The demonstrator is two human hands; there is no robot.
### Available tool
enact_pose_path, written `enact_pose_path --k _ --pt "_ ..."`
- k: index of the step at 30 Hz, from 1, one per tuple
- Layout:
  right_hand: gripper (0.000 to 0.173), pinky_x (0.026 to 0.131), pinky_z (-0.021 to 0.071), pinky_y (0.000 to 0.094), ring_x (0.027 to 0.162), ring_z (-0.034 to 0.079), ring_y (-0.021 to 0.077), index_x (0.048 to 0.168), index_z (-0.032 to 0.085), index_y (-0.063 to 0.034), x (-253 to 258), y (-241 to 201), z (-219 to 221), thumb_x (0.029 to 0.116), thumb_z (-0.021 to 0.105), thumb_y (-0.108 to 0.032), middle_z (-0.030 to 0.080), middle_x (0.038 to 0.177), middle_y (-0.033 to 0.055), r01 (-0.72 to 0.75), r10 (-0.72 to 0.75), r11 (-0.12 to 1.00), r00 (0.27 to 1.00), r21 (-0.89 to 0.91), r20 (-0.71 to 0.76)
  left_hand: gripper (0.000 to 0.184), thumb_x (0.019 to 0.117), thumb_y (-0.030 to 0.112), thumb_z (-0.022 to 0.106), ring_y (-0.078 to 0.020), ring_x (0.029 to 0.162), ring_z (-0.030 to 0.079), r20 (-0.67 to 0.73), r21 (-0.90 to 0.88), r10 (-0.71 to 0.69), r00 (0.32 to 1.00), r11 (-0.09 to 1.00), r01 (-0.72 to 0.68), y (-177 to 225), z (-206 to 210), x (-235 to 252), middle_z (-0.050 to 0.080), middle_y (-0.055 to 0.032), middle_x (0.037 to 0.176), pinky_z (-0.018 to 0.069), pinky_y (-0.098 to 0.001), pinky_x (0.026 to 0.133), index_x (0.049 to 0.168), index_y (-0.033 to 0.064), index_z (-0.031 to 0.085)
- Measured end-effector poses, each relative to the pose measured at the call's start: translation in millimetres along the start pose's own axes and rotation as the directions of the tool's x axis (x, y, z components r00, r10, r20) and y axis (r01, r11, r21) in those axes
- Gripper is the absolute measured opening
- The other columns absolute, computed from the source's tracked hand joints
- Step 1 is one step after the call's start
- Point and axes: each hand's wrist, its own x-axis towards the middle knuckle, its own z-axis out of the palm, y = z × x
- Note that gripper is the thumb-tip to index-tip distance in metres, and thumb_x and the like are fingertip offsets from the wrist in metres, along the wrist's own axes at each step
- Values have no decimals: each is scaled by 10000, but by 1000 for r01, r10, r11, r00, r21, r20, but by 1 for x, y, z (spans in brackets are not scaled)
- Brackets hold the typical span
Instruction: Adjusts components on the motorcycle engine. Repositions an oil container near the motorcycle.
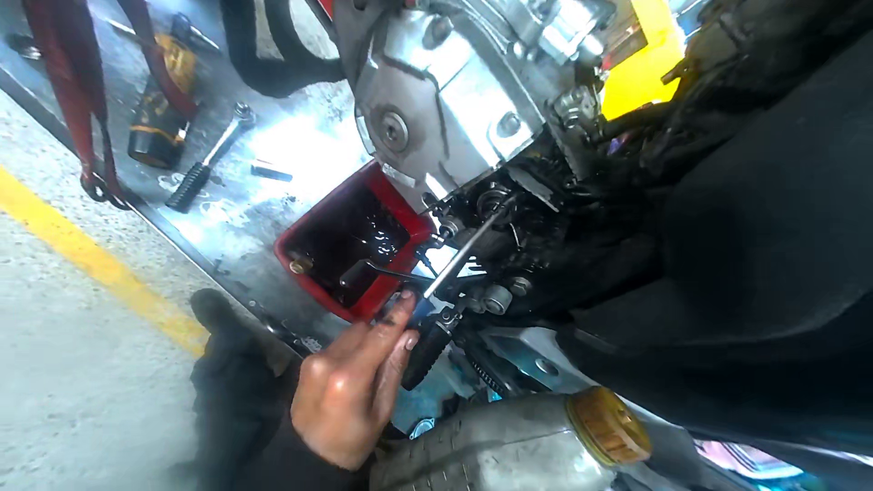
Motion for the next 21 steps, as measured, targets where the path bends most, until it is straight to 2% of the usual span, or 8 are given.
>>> enact_pose_path --k 3,7,9,12,15,17,19,21 --pt "368 862 558 140 932 691 -67 1203 705 -270 2 -4 6 888 738 -85 759 1051 -153 -40 38 998 999 -45 -37 372 1052 284 548 -76 648 622 -11 36 -3 1000 999 3 3 2 0 708 -23 833 530 -257 563 1354 116 686" --pt "417 932 580 262 1065 697 42 1383 605 -236 -2 24 -27 979 678 -161 724 1227 -61 111 -109 992 994 -68 30 370 1050 288 538 -112 618 622 21 96 21 1000 995 -23 0 3 -10 689 -29 794 521 -291 523 1346 132 695" --pt "365 903 598 277 1038 714 60 1336 645 -233 17 24 -7 974 690 -224 746 1176 -40 144 -149 987 987 -65 -64 371 1051 314 524 -115 589 610 35 115 12 999 993 -16 -4 5 -15 673 -23 752 510 -300 503 1321 145 716" --pt "323 824 631 272 923 746 56 1146 739 -239 44 8 36 903 720 -451 785 1008 -36 46 -69 995 951 -85 -300 367 1052 304 527 -114 624 638 32 108 18 999 994 -21 -4 2 -12 710 -38 794 533 -295 539 1303 121 723" --pt "421 830 633 308 925 747 91 1093 730 -180 59 -2 59 866 725 -535 779 986 7 -45 33 999 899 -18 -437 374 1053 304 520 -135 621 639 40 119 25 999 992 -30 -8 6 -18 703 -48 789 539 -311 541 1306 115 721" --pt "414 854 628 310 956 744 95 1118 709 -176 71 -8 69 893 699 -524 777 1014 17 -83 108 994 898 76 -426 367 1043 305 524 -143 630 656 49 129 22 999 991 -28 -13 5 -20 715 -48 798 551 -318 549 1284 128 736" --pt "389 832 634 320 945 751 112 1117 704 -176 82 -16 76 929 661 -514 777 1005 36 -151 222 967 894 204 -389 358 1038 290 529 -140 650 674 51 119 29 998 992 -35 -20 -1 -20 734 -55 828 568 -319 572 1271 119 741" --pt "358 818 635 310 939 749 105 1119 695 -199 92 -19 76 997 564 -509 773 1003 32 -217 307 935 893 281 -329 364 1043 289 529 -131 663 667 63 101 55 997 993 -61 -32 -13 -20 733 -59 830 566 -307 596 1280 101 730"
